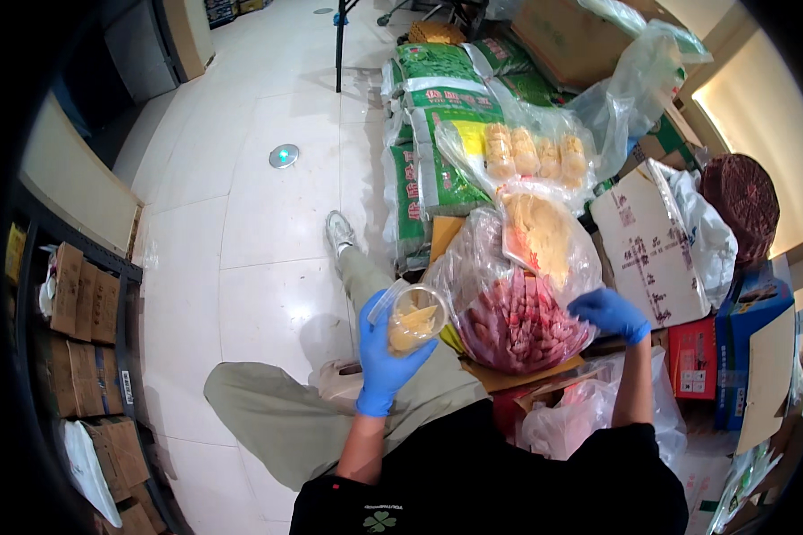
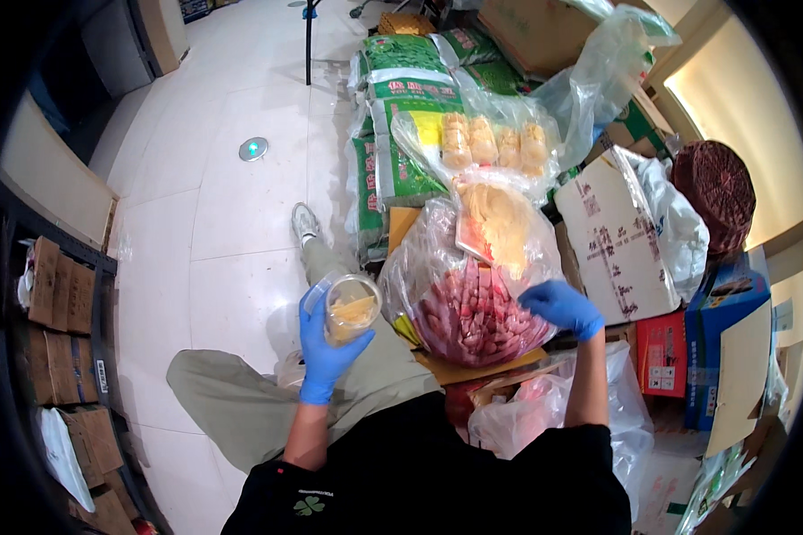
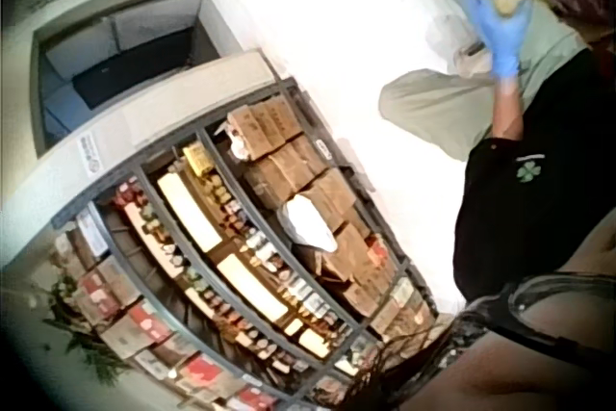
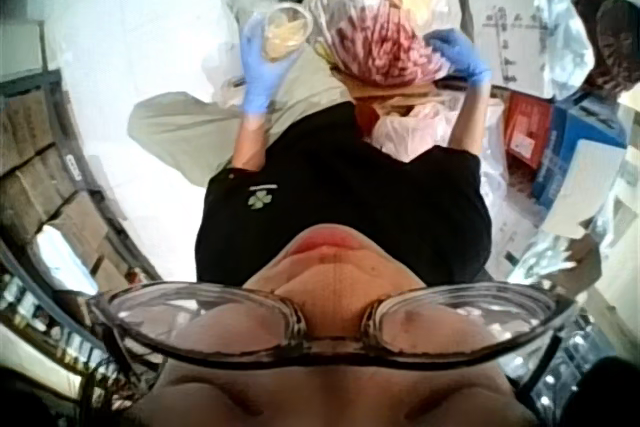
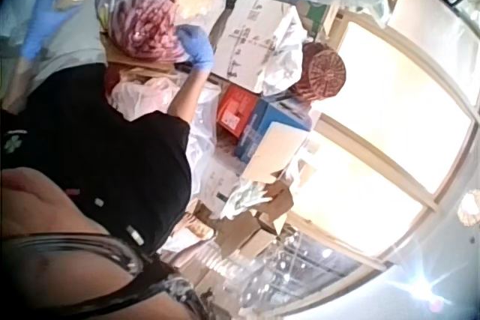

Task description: The recorder is packing dried food items into plastic containers and bags.

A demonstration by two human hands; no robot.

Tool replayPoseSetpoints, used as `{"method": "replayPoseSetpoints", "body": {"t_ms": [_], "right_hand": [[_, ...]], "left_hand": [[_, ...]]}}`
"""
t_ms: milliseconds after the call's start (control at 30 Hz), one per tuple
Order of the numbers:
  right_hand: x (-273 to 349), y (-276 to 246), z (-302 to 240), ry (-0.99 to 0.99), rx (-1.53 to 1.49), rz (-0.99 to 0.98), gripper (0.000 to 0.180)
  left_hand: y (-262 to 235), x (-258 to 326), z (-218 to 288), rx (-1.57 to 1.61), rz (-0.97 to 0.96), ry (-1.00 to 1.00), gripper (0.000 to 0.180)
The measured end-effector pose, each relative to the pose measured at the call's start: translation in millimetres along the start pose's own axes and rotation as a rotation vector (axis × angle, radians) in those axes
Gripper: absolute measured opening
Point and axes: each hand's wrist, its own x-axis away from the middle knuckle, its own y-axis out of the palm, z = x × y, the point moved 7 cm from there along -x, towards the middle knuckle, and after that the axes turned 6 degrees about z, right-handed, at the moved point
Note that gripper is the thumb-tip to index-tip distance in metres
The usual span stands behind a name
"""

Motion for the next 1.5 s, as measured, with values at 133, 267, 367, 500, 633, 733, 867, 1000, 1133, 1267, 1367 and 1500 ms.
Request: {"method": "replayPoseSetpoints", "body": {"t_ms": [133,267,367,500,633,733,867,1000,1133,1267,1367,1500], "right_hand": [[-61,3,74,0.047,0.069,0.385,0.036],[-124,4,142,-0.095,0.129,0.659,0.039],[-163,17,138,-0.129,0.159,0.675,0.051],[-198,25,141,-0.137,0.283,0.684,0.068],[-211,24,146,-0.161,0.182,0.68,0.065],[-207,24,157,-0.194,0.165,0.801,0.059],[-198,16,176,-0.103,-0.165,0.768,0.044],[-178,6,154,-0.063,-0.124,0.755,0.022],[-142,-6,131,-0.058,-0.234,0.948,0.019],[-149,4,183,-0.04,-0.418,1.04,0.024],[-152,5,218,-0.062,-0.277,1.074,0.023],[-136,21,168,0.065,-0.039,0.789,0.023]], "left_hand": [[23,3,5,0.055,-0.067,0.007,0.087],[39,5,14,0.073,-0.15,-0.013,0.087],[42,9,14,0.069,-0.163,-0.016,0.087],[45,8,14,0.07,-0.144,-0.022,0.087],[44,8,15,0.059,-0.159,-0.007,0.086],[47,8,14,0.051,-0.171,-0.011,0.086],[53,7,18,0.06,-0.193,0.016,0.086],[53,10,17,0.069,-0.196,0.021,0.087],[59,8,21,0.059,-0.218,0.007,0.087],[70,7,27,0.074,-0.247,0.023,0.087],[78,11,30,0.093,-0.257,0.022,0.087],[69,14,33,0.029,-0.243,0.047,0.089]]}}
